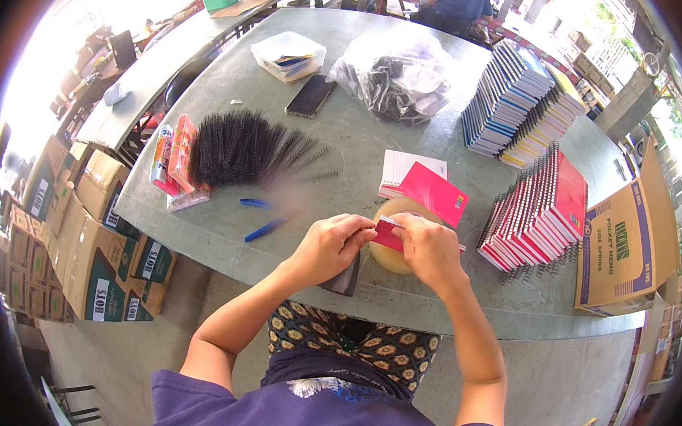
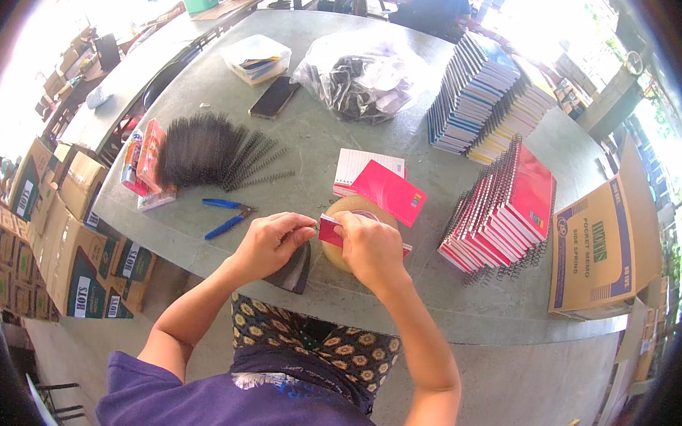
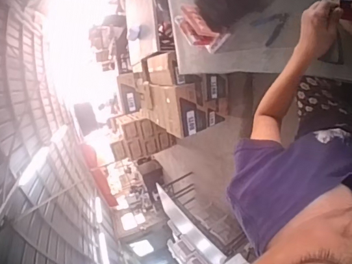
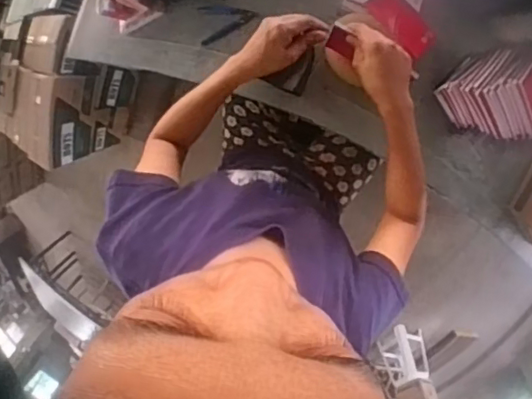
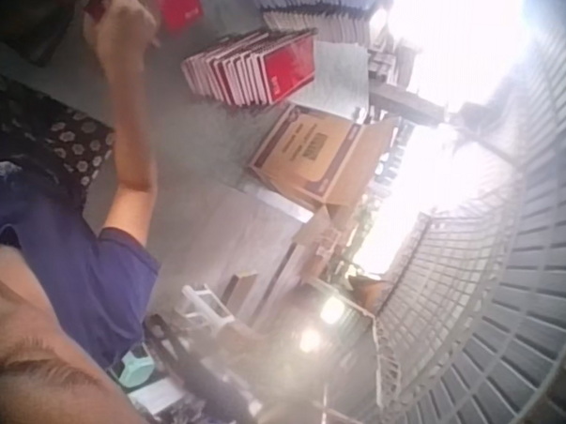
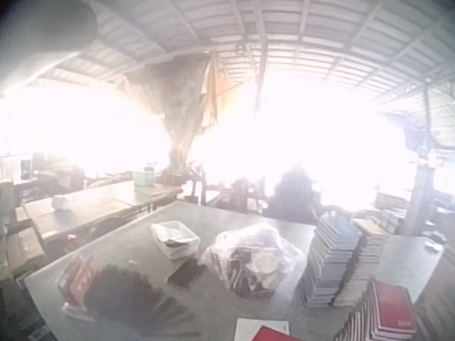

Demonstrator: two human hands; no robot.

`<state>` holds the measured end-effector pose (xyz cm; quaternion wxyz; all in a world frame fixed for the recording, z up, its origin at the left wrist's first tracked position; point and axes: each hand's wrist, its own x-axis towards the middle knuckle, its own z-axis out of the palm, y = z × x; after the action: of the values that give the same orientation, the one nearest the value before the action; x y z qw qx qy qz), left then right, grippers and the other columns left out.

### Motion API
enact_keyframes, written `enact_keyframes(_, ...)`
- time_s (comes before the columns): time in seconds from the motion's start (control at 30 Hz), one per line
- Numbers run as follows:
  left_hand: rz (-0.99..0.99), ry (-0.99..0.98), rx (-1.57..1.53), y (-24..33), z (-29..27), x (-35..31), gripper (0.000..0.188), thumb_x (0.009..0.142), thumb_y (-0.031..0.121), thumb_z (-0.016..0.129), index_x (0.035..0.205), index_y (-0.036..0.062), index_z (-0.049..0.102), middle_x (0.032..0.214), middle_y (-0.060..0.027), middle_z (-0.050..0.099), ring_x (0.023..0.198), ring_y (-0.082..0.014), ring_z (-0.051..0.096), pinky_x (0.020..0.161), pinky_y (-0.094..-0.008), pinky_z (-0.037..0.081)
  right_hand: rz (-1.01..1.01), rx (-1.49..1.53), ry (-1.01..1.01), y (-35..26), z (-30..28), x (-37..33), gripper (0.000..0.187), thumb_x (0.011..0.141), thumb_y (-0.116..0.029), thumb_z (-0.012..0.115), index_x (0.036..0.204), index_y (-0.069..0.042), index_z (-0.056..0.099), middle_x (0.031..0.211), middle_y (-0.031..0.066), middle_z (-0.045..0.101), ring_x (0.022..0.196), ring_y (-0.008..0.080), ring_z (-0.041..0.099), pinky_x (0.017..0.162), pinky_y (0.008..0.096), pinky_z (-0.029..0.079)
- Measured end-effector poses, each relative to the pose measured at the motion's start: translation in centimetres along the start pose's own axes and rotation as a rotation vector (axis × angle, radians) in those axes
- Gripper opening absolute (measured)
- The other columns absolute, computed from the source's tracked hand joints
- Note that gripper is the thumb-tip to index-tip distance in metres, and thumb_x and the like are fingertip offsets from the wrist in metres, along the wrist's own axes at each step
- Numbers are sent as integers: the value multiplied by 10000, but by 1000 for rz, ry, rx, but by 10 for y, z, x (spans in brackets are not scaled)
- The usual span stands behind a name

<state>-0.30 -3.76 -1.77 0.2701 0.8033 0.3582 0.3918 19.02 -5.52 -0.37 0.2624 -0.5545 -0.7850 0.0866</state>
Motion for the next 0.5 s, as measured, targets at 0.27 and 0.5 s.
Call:
enact_keyframes(0.27, -97, 72, -35, 1, 10, 7, 119, 890, 80, 569, 980, 20, 616, 696, -132, 600, 676, -309, 607, 611, -343, 483, -131, 75, 25, 2, -3, -1, 178, 813, -101, 571, 973, -114, 647, 868, 105, 666, 825, 274, 641, 697, 396, 500)
enact_keyframes(0.5, 7, -232, 188, -18, -17, 15, 159, 859, 171, 622, 965, 53, 627, 794, -125, 598, 768, -341, 603, 657, -398, 473, -106, -106, 84, -11, 1, -1, 162, 783, -132, 614, 939, -95, 636, 827, 74, 653, 813, 243, 633, 724, 384, 469)
